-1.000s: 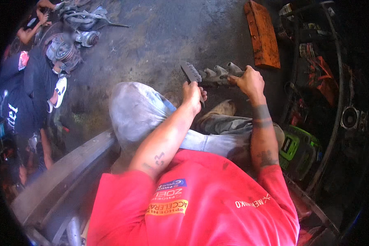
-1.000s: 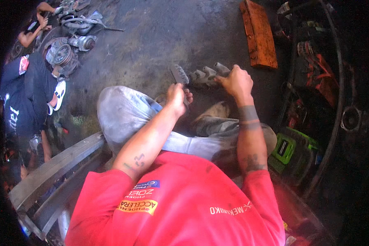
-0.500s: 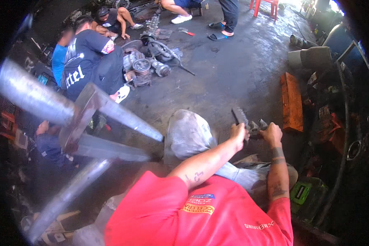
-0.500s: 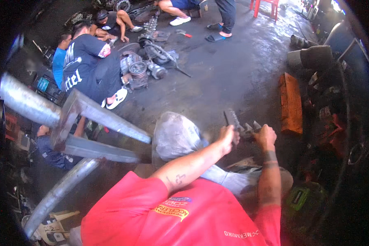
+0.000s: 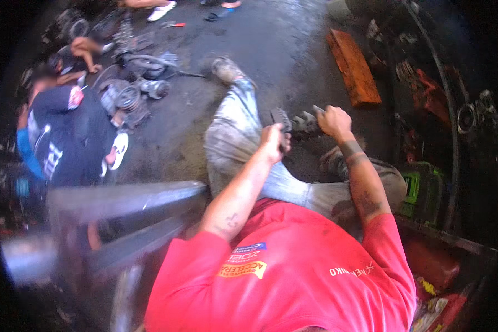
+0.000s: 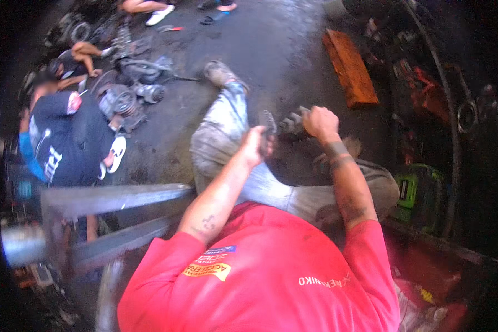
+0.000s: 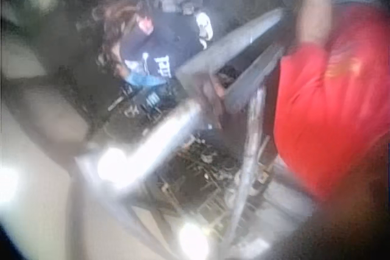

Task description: Cleaning a metal engine manifold using a wire brush while sitting on the workshop floor.

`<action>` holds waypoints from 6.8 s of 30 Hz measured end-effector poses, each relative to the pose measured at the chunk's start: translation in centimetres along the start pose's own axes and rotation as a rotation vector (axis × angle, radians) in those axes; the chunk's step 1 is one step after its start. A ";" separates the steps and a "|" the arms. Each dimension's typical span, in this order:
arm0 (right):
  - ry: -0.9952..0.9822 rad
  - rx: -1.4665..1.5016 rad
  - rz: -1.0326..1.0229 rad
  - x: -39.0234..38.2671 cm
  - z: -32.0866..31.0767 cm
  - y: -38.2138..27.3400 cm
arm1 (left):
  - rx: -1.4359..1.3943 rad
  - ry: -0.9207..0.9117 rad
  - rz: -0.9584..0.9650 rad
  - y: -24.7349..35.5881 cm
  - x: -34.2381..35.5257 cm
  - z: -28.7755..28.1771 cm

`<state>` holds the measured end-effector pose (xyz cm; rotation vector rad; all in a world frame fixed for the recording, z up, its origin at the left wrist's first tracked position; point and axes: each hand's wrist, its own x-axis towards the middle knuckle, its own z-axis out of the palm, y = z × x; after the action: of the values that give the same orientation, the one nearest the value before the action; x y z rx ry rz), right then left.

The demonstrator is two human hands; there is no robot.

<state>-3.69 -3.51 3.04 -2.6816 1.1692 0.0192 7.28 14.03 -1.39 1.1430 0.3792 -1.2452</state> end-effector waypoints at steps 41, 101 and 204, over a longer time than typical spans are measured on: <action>0.079 0.248 0.538 -1.1 4.6 8.9 | 0.993 0.318 0.359 -10.3 8.0 6.6; 0.151 0.069 0.177 -0.7 1.7 3.4 | 1.554 -0.009 0.638 -1.7 11.3 4.2; 0.171 -0.017 -0.201 0.2 2.7 5.9 | 2.026 -0.873 0.208 14.3 14.6 6.8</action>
<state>-7.61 -6.97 -0.77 -2.8491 0.9403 -0.2376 22.58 -1.04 -2.96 1.8272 -2.0460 -1.6000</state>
